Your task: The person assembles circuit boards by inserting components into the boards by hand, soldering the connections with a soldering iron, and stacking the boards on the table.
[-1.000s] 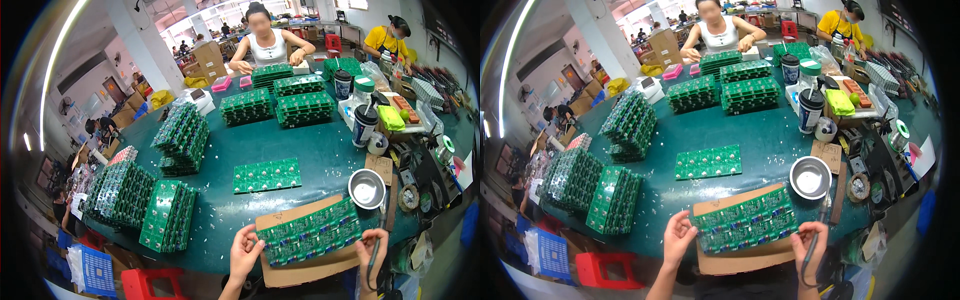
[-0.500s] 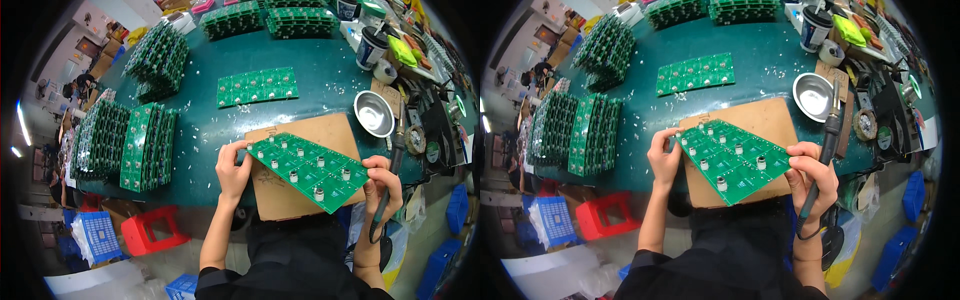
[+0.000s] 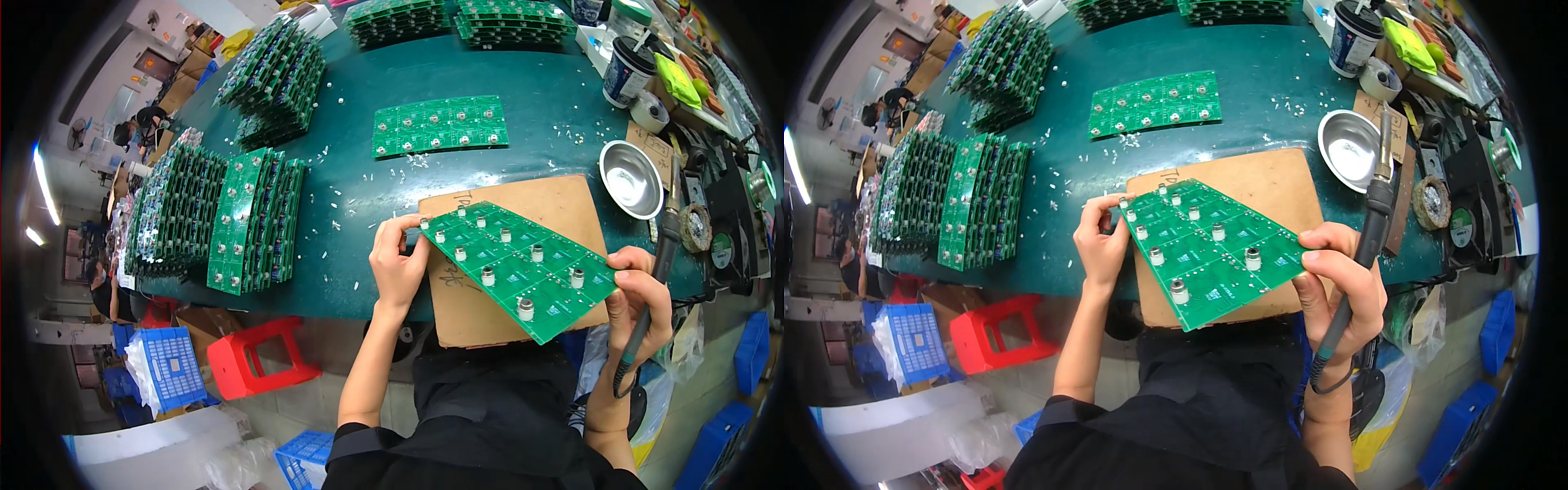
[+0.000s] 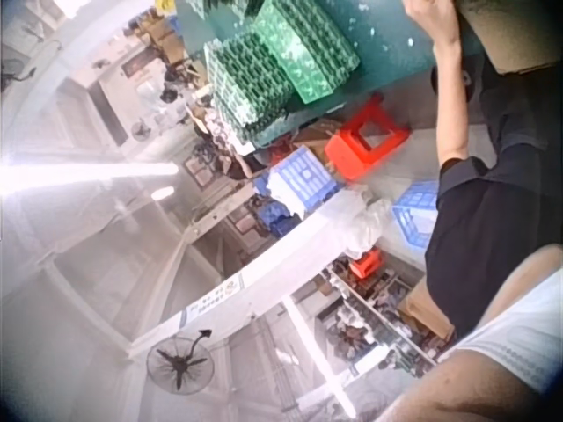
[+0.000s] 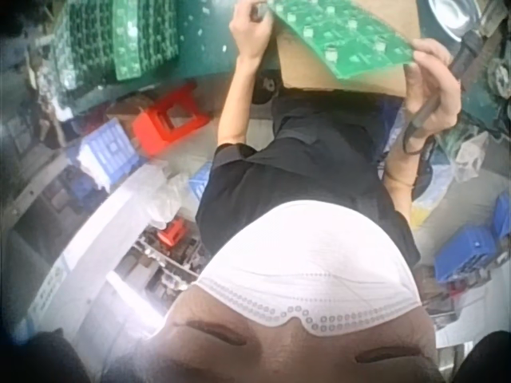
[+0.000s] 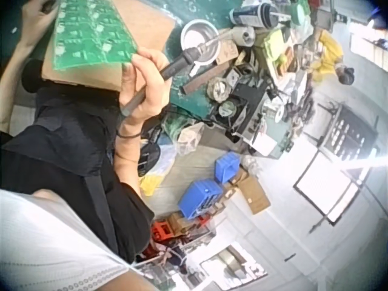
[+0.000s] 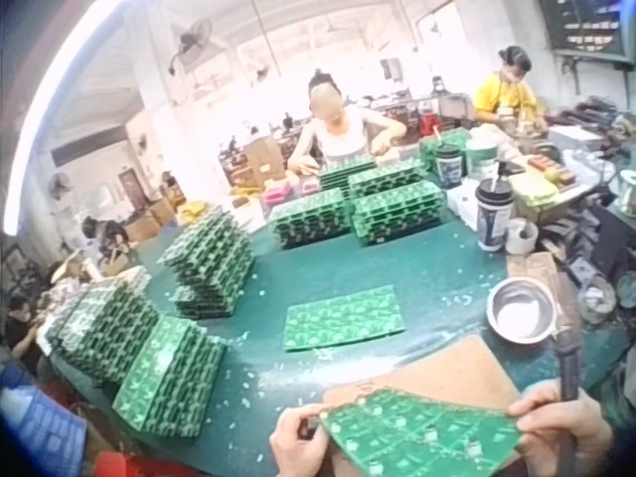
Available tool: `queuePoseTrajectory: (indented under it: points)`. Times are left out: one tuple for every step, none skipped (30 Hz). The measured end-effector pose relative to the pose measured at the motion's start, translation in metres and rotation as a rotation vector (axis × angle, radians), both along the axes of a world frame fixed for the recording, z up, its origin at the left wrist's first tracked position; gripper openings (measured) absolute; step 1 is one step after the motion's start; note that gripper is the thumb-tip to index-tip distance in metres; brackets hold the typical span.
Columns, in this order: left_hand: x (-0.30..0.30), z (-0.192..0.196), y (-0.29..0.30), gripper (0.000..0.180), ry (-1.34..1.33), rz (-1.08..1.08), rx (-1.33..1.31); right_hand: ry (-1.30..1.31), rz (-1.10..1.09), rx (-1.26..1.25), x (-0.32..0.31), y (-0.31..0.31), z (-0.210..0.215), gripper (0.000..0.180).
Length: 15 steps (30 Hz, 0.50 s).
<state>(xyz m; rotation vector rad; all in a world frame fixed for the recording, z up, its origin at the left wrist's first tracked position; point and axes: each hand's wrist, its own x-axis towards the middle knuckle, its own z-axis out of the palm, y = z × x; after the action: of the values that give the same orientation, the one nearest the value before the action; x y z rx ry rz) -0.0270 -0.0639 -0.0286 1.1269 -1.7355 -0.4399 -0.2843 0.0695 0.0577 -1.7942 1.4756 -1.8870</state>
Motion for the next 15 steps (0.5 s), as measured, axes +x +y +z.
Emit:
queuePoseTrajectory:
  points:
    - [0.000,0.000,0.000,0.013,0.010,0.008,0.015,0.011,-0.009,0.011,0.001,-0.001,0.002,0.024]
    - [0.000,0.000,0.000,0.013,0.012,0.001,0.015,0.012,-0.016,0.011,0.001,-0.002,0.003,0.024]
    - [0.001,0.001,0.001,0.014,0.013,0.013,0.026,0.035,-0.007,-0.004,0.001,-0.004,0.004,0.024]
    - [0.000,0.001,0.001,0.014,0.013,0.026,0.036,0.058,0.002,-0.019,0.001,-0.006,0.005,0.024]
    - [-0.001,0.001,0.001,0.016,0.023,0.039,0.045,0.061,0.001,-0.022,0.002,-0.007,0.006,0.024]
    - [-0.001,0.001,0.001,0.016,0.022,0.034,0.044,0.061,-0.004,-0.023,0.003,-0.007,0.008,0.024]
    - [-0.001,0.000,0.001,0.016,0.033,0.042,0.087,0.062,-0.003,-0.016,0.003,-0.007,0.010,0.024]
    - [0.000,0.000,0.001,0.016,0.043,0.053,0.129,0.062,0.002,-0.009,0.003,-0.007,0.011,0.025]
    - [0.000,0.000,0.001,0.016,0.041,0.051,0.127,0.060,0.000,-0.011,0.004,-0.008,0.012,0.025]
    - [-0.001,-0.001,0.001,0.016,0.065,0.048,0.138,0.064,0.003,-0.015,0.004,-0.009,0.013,0.025]
    - [-0.001,-0.002,0.001,0.016,0.091,0.044,0.149,0.068,0.005,-0.019,0.004,-0.009,0.014,0.026]
    - [0.000,-0.004,0.000,0.016,0.090,0.042,0.147,0.068,0.003,-0.020,0.005,-0.009,0.014,0.026]
    - [0.001,-0.007,0.000,0.016,0.084,0.042,0.145,0.067,0.003,-0.016,0.006,-0.009,0.015,0.026]
    - [0.002,-0.007,-0.001,0.017,0.078,0.042,0.142,0.066,0.003,-0.013,0.006,-0.009,0.015,0.027]
    - [0.003,-0.007,-0.001,0.017,0.076,0.042,0.139,0.064,0.003,-0.015,0.007,-0.009,0.016,0.027]
